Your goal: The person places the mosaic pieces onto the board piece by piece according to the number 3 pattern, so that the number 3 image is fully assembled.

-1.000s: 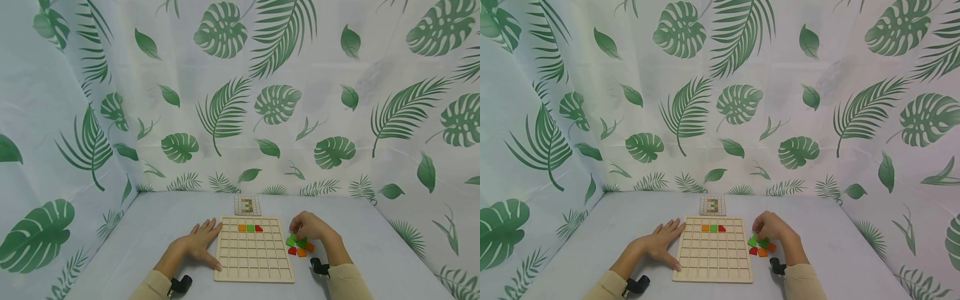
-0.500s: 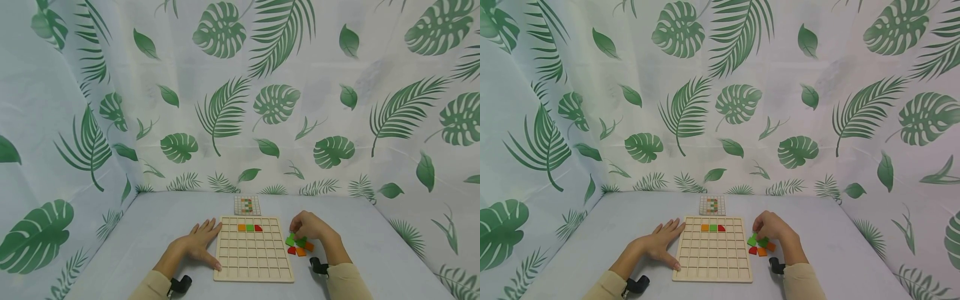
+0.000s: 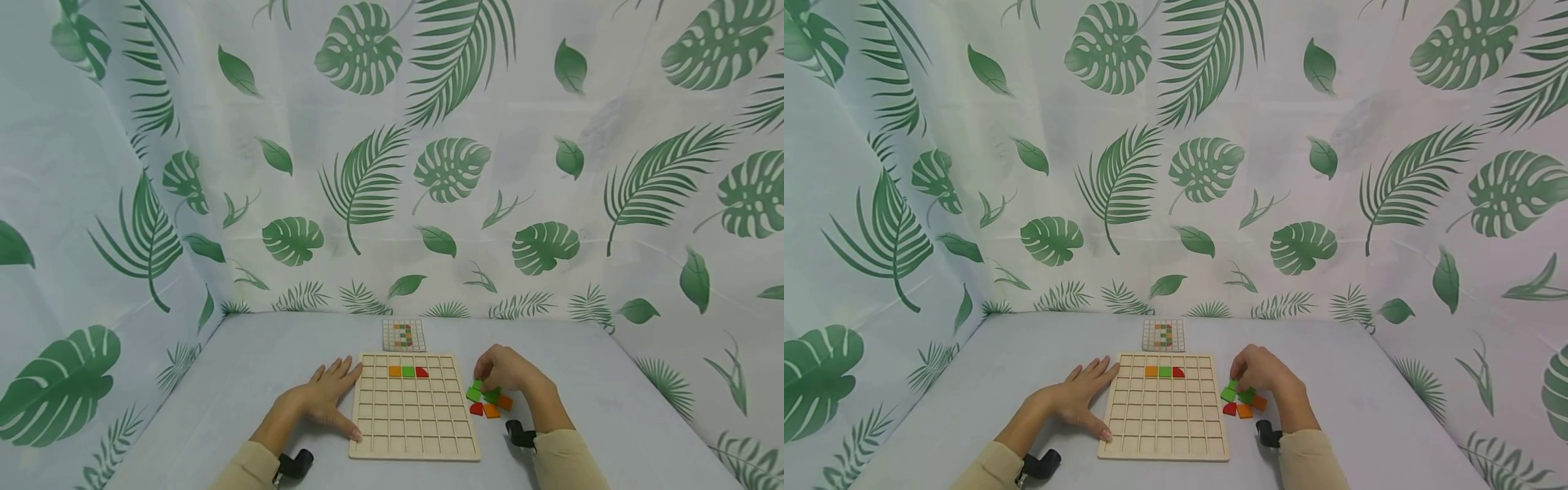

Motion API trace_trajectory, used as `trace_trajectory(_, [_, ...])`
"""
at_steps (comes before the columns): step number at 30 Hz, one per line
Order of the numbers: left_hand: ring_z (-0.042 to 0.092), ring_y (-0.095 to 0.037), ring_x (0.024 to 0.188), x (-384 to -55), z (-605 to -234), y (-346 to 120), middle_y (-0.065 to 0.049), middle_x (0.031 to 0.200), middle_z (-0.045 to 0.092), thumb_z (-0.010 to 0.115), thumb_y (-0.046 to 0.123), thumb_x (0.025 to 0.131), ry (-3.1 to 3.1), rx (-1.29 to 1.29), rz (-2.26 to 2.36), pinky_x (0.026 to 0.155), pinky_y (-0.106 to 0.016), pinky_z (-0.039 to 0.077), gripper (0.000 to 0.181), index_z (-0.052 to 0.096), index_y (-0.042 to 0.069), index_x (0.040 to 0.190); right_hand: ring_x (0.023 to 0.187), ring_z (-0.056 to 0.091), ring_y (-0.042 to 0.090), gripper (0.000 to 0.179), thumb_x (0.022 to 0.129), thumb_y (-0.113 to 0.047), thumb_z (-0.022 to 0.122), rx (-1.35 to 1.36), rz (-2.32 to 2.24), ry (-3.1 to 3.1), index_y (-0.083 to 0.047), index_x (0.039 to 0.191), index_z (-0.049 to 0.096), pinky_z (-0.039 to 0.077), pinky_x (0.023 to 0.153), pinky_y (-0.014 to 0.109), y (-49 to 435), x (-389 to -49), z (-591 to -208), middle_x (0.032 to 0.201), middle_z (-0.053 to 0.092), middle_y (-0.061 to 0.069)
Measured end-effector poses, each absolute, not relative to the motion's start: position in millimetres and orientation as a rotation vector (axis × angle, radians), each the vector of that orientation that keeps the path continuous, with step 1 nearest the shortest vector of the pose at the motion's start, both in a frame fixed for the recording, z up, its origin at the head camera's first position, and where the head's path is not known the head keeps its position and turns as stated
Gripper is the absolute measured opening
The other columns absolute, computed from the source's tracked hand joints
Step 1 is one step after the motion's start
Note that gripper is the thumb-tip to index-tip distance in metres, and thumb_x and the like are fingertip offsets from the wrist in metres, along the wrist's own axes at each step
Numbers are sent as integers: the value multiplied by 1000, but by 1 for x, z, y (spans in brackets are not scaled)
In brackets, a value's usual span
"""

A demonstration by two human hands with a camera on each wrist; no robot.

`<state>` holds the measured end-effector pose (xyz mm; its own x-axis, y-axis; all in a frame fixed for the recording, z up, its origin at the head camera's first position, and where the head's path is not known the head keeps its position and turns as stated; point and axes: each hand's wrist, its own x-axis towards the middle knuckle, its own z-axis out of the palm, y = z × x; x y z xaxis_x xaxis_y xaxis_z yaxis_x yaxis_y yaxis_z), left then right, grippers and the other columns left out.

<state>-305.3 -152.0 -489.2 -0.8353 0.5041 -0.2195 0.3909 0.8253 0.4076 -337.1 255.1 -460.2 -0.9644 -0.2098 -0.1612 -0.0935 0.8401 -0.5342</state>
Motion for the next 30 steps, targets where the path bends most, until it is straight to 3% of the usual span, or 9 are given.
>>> trace_trajectory(12, [3, -37, 164, -306, -491, -153, -16, 176, 6, 83, 77, 66, 2690, 680, 496, 131, -60, 4, 136, 16, 17, 168, 79, 60, 19, 19, 81, 6, 81, -236, -786, 2818, -10, 91, 76, 62, 75, 37, 251, -337, -461, 88, 68, 3])
trace_trajectory(30, [2, -38, 163, -308, -493, -153, -16, 176, 5, 83, 77, 66, 2692, 684, 509, 131, -61, 5, 136, 17, 17, 168, 78, 58, 20, 25, 79, 7, 82, -289, -808, 2886, -14, 84, 70, 56, 72, 34, 239, -343, -464, 84, 66, 1])
